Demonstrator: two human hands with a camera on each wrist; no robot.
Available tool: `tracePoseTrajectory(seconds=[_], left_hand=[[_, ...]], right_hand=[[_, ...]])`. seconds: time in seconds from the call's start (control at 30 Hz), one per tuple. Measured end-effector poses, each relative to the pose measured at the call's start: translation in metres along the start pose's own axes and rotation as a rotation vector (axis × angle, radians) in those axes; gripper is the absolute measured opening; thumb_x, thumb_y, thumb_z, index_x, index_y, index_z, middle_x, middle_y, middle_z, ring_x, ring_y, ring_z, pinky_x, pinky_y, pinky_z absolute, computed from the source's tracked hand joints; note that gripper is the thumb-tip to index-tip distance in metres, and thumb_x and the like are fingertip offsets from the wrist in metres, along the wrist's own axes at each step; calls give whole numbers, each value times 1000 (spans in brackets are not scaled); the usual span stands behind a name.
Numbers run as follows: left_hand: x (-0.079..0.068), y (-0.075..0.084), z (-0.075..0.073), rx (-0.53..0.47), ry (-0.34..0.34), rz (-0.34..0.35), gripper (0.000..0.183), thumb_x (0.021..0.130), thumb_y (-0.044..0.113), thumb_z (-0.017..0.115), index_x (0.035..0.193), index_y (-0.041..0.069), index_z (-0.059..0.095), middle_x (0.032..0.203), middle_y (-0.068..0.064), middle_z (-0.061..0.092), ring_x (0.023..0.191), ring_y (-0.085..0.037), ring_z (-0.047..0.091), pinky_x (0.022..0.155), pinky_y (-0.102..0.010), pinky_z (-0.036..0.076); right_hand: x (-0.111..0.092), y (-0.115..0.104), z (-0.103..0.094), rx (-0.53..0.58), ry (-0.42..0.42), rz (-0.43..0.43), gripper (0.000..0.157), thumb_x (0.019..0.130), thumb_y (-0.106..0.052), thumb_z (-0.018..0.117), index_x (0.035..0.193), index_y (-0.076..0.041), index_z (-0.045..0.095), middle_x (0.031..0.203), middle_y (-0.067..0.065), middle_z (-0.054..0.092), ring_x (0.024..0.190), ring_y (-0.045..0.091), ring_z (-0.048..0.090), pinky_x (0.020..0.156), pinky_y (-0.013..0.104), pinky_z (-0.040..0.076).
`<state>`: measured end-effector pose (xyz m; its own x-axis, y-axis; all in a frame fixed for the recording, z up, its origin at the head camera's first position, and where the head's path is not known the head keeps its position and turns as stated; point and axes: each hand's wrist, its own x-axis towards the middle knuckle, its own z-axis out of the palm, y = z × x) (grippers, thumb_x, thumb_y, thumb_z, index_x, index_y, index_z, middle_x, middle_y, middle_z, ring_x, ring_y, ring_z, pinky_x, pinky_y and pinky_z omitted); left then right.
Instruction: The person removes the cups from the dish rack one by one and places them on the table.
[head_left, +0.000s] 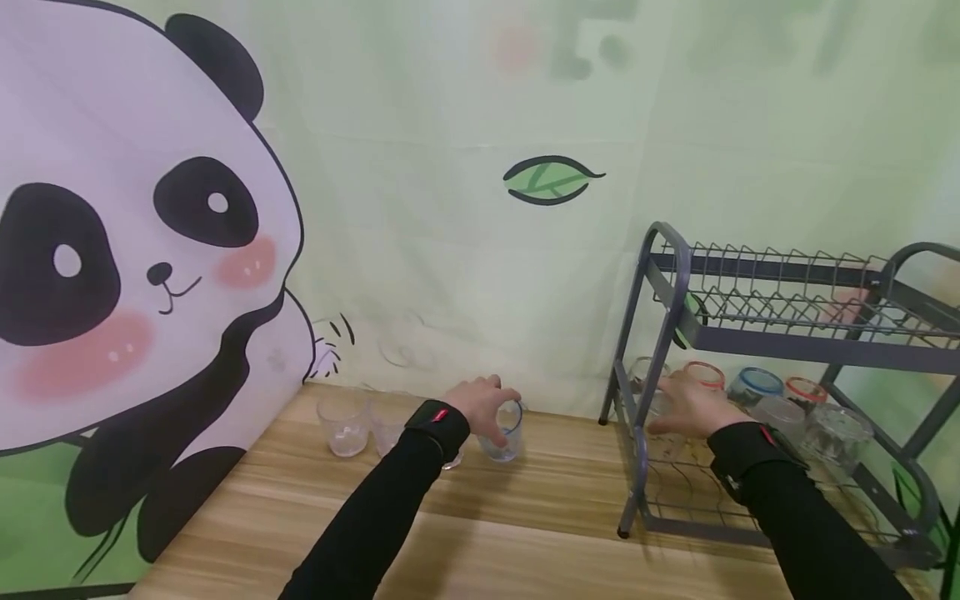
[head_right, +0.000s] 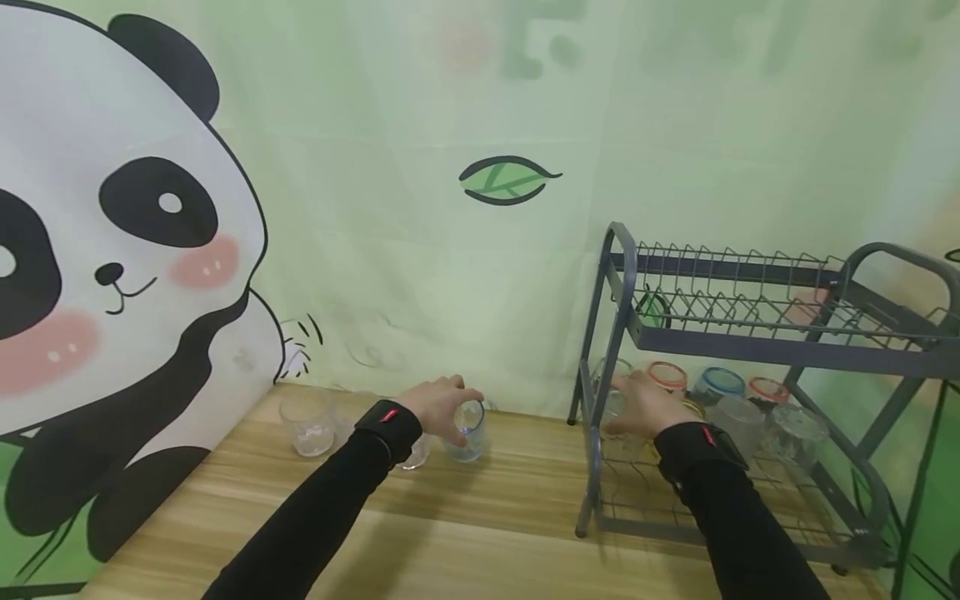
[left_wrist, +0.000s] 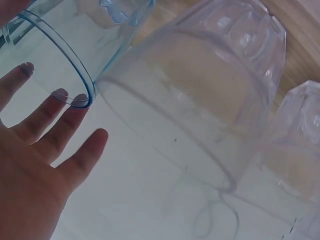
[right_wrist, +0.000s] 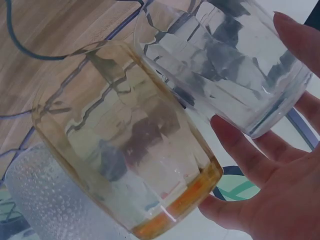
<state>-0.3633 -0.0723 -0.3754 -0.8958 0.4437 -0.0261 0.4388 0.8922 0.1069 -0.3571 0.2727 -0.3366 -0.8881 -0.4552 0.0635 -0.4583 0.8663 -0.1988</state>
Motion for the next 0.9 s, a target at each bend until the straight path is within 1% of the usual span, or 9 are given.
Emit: tracePoseTrajectory(seconds=[0.1, 0.23, 0.3, 0.43, 0.47, 0.57, 0.7, 0.83, 0.9], left_hand=[[1, 1, 2, 19, -13, -10, 74, 75, 41, 84, 141, 28, 53, 120, -2, 53, 107, -22, 53, 83, -40, 49], [3, 1, 4, 15, -29, -31, 74, 76, 40, 83, 142, 28, 52, 121, -3, 52, 109, -23, 52, 84, -41, 49], [4, 2, 4, 5, -38, -39, 74, 76, 40, 83, 142, 28, 51, 122, -2, 52, 111, -23, 52, 84, -40, 50], [5, 3, 4, -10, -66, -64, 73, 76, 41, 82, 142, 30, 52, 126, -2, 53, 116, -23, 51, 85, -40, 49], [5, 3, 3, -18, -73, -71, 72, 76, 41, 82, 142, 30, 52, 127, -2, 53, 117, -23, 50, 86, -40, 49], [4, 4, 0, -40, -84, -95, 71, 76, 40, 82, 140, 29, 53, 130, -3, 52, 120, -24, 49, 88, -41, 48], [5, 3, 1, -58, -100, -111, 71, 76, 40, 83, 140, 30, 54, 135, -4, 51, 123, -25, 48, 91, -42, 47], [9, 1, 5, -92, -117, -122, 73, 76, 39, 83, 142, 30, 52, 137, -4, 49, 118, -24, 52, 90, -42, 48], [10, 0, 6, -109, -123, -128, 75, 76, 39, 83, 142, 30, 51, 135, -4, 50, 115, -24, 54, 89, -42, 48]], right_hand=[[3, -1, 1, -1, -8, 8, 70, 79, -28, 80, 135, 4, 53, 126, 29, 54, 113, 47, 52, 82, 60, 48], [3, 0, 1, 31, -21, 20, 70, 78, -26, 81, 136, 2, 53, 122, 24, 59, 109, 44, 56, 82, 62, 47], [2, 1, 1, 42, -28, 33, 70, 78, -26, 81, 136, 1, 53, 122, 22, 60, 110, 44, 56, 84, 67, 42], [0, 1, 0, 48, -28, 51, 71, 77, -27, 82, 136, 1, 53, 123, 22, 60, 111, 46, 54, 84, 75, 33], [0, 1, 0, 47, -26, 54, 72, 77, -27, 82, 136, 1, 53, 124, 22, 59, 112, 46, 54, 85, 76, 33], [1, 0, 0, 58, -24, 45, 72, 77, -26, 82, 136, 2, 53, 125, 24, 59, 112, 47, 54, 86, 73, 36], [1, 0, 3, 75, -24, 50, 70, 79, -25, 81, 137, 2, 52, 128, 24, 58, 115, 46, 53, 89, 71, 37], [0, 2, 4, 76, -23, 54, 70, 79, -27, 81, 136, 2, 52, 127, 23, 59, 114, 45, 54, 89, 72, 36], [1, 3, 3, 75, -23, 44, 70, 78, -28, 82, 134, 3, 53, 123, 23, 61, 110, 43, 57, 87, 70, 38]])
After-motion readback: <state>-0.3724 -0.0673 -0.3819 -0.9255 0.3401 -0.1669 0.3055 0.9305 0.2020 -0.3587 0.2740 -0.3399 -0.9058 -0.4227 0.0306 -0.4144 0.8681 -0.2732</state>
